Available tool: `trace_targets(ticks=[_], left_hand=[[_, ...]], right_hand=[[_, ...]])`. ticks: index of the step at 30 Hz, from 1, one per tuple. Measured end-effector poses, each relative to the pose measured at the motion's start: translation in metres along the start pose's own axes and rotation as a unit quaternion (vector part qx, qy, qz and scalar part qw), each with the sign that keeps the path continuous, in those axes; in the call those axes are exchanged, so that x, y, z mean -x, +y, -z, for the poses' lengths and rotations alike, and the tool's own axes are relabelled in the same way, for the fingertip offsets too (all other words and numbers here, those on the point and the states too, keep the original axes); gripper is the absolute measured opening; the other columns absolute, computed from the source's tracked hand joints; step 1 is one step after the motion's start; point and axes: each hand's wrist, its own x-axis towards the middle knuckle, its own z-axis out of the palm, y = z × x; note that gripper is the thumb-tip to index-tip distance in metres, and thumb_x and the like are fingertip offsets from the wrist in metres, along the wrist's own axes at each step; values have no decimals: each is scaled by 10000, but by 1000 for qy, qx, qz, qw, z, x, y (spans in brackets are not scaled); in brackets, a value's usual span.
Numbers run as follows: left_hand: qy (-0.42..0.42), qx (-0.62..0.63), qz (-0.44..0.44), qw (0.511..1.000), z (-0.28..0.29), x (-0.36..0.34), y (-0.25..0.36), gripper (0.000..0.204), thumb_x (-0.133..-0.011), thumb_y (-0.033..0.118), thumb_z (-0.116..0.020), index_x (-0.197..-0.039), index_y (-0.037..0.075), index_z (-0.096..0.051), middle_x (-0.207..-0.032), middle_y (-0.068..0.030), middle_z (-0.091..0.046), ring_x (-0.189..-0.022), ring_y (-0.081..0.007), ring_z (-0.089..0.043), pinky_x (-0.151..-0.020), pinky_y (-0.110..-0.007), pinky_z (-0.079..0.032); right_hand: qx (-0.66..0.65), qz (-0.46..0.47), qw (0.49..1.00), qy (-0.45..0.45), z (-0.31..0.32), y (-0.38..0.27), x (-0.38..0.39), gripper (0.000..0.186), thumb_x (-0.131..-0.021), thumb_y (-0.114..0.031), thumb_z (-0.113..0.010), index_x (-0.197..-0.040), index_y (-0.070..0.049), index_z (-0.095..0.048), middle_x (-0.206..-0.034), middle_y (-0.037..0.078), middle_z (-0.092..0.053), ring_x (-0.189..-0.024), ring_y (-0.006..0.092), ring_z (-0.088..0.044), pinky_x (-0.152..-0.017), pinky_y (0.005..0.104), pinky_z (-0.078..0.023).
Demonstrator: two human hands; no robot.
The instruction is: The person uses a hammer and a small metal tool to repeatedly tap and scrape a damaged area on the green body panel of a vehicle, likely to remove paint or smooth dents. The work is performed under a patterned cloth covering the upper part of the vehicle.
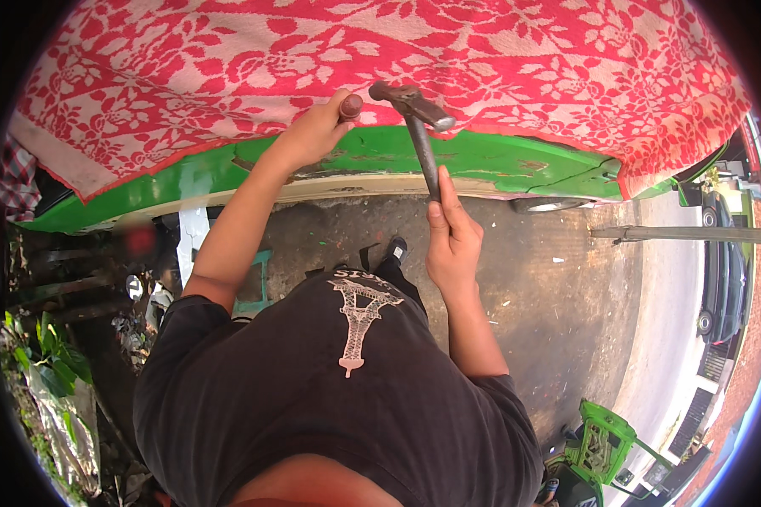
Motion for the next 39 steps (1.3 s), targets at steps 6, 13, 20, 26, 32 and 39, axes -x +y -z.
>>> trace_targets(ticks=[6, 13, 20, 26, 32, 39], left_hand=[[30, 51, -42, 997, 5, -14, -6, 272, -907, 70, -560, -1162, 38, -471, -977, -238, -643, -962, -434, -617, -811, -478, -473], [-28, 0, 30, 999, -1, -14, -20, 275, -918, 56, -605, -1169, 4, -507, -945, -155, -630, -864, -286, -613, -824, -397, -481], [35, 72, 82, 993, 7, 5, -8, 143, -907, 25, -616, -1033, -4, -555, -974, -140, -648, -928, -232, -618, -857, -348, -475], [87, 116, 2, 989, -3, 33, -14, 124, -845, -59, -626, -927, 8, -561, -1041, -96, -657, -1006, -221, -622, -868, -323, -484], [79, 60, -87, 991, -42, 69, -10, 238, -726, -74, -641, -922, 49, -585, -1069, -78, -625, -1139, -303, -613, -847, -375, -519], [51, 20, -99, 994, -53, 72, -1, 235, -698, -69, -665, -859, 60, -553, -1087, -60, -609, -1131, -308, -607, -812, -386, -519]], right_hand=[[-56, -72, 994, -55, 1, 7, -25, 411, -993, -114, -573, -1403, -101, -546, -856, 15, -621, -729, 65, -480, -714, 215, -439], [-33, -53, 992, -112, 9, 22, -48, 425, -999, -128, -572, -1420, -92, -528, -809, -29, -563, -675, 49, -432, -622, 220, -405], [-156, -30, 984, -85, 32, 23, -67, 455, -1012, -103, -536, -1450, -13, -455, -724, -31, -473, -580, 27, -384, -502, 180, -305], [-187, -67, 976, -91, 32, 38, -67, 449, -1012, -92, -528, -1450, -21, -459, -727, -34, -460, -577, 34, -388, -493, 183, -307], [-212, -125, 965, -86, 34, 43, -58, 446, -1006, -102, -542, -1443, -36, -479, -760, -43, -476, -631, 30, -401, -538, 189, -322], [-193, -150, 966, -89, 34, 42, -45, 454, -1005, -101, -546, -1450, -47, -474, -753, -46, -472, -621, 28, -397, -535, 187, -325]])
